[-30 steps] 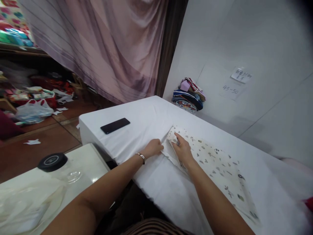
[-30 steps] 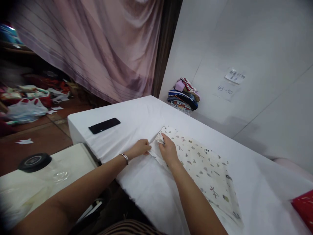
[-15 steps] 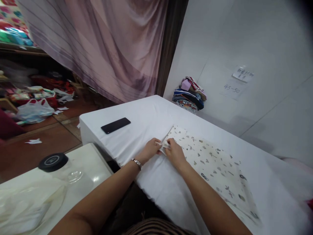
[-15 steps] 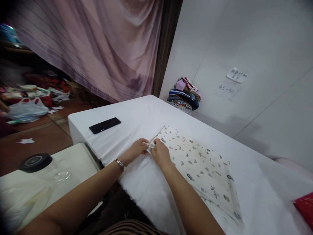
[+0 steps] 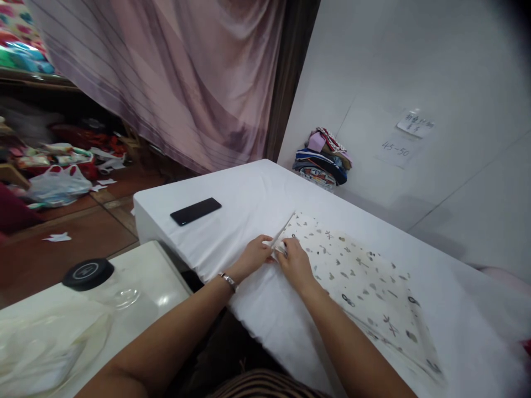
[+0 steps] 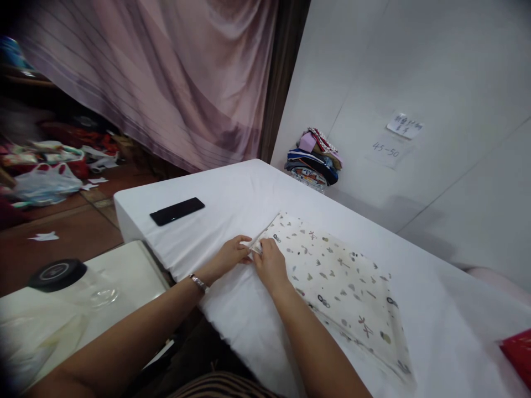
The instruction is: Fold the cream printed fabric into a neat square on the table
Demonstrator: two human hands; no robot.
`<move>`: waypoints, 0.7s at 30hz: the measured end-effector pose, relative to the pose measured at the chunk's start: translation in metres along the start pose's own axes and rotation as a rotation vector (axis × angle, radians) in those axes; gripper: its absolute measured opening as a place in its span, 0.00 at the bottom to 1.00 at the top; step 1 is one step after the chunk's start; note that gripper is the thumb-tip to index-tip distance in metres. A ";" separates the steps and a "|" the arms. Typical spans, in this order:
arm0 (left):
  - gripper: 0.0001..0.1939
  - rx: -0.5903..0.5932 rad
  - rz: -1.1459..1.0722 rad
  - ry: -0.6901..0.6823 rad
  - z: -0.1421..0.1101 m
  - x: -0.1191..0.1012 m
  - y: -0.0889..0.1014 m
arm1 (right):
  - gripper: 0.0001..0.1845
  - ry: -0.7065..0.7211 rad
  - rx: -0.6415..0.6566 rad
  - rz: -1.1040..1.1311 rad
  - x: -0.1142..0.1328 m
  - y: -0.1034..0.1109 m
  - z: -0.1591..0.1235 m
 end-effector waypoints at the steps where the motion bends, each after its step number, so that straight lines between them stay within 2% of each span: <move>1: 0.18 0.000 -0.039 0.011 -0.001 -0.001 -0.001 | 0.07 0.009 0.011 0.003 0.001 0.000 -0.001; 10: 0.23 0.015 -0.154 0.092 -0.015 -0.018 -0.004 | 0.12 0.030 0.024 0.043 0.005 -0.007 -0.010; 16: 0.33 0.023 -0.110 0.079 -0.011 -0.011 -0.001 | 0.18 0.023 -0.007 0.134 0.008 -0.012 -0.021; 21: 0.34 0.038 -0.050 0.089 -0.010 -0.008 0.000 | 0.19 0.009 -0.037 0.193 0.007 -0.016 -0.029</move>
Point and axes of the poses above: each hand's wrist, its own z-axis towards the middle knuckle, its own y-axis out of the back of the hand, x = y × z, the point moved 2 cm from there along z, towards the middle knuckle, and after that the axes turned 8 degrees about -z, right-handed, at the moved point
